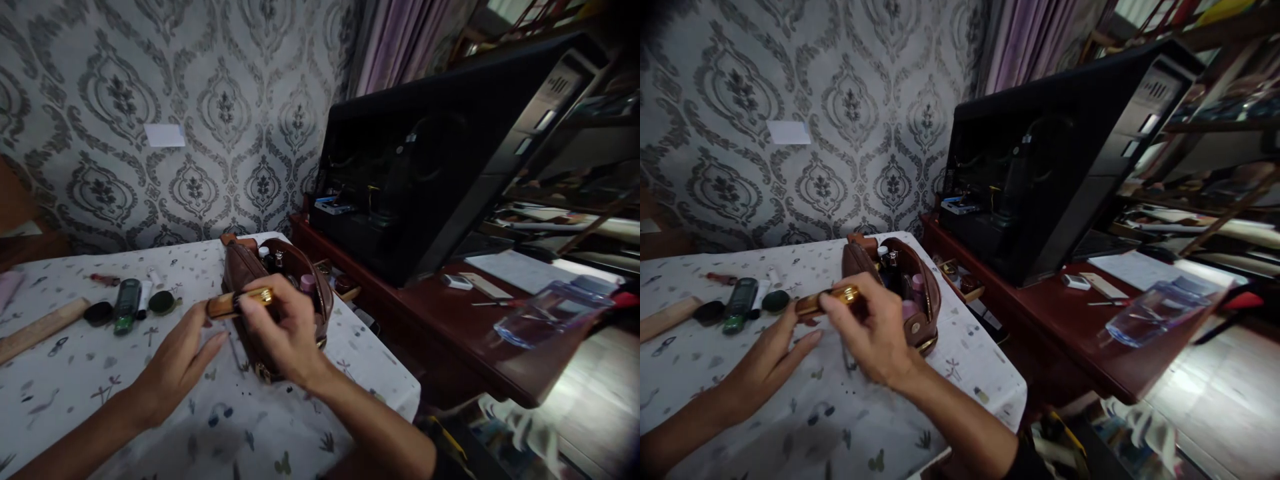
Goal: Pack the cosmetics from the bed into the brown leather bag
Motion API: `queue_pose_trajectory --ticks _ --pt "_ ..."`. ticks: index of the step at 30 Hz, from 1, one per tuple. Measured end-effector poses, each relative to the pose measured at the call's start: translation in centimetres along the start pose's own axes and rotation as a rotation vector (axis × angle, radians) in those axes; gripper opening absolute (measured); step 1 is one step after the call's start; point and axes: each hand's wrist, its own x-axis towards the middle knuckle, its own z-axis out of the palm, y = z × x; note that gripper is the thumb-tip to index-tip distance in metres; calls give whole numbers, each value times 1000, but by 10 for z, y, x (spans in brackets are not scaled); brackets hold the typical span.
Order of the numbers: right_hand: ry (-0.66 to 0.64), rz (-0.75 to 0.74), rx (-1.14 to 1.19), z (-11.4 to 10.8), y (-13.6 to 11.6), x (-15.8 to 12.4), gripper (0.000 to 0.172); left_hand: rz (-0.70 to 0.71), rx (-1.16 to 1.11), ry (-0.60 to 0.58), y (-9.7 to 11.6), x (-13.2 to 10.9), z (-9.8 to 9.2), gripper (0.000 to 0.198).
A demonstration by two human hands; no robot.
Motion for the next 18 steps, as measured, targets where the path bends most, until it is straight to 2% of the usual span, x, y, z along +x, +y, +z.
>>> queue_pose_trajectory --ticks 4,7,11,18 --pt "224 -5 -103 -43 4 0 25 278 111 -137 21 31 17 44" --pt "267 15 -212 -65 11 1 24 394 165 -197 27 46 27 48" --pt "121 60 -321 -85 19 0 26 420 207 -223 27 52 31 45" --pt "-234 54 -467 -108 26 2 28 458 163 -122 21 42 28 46"
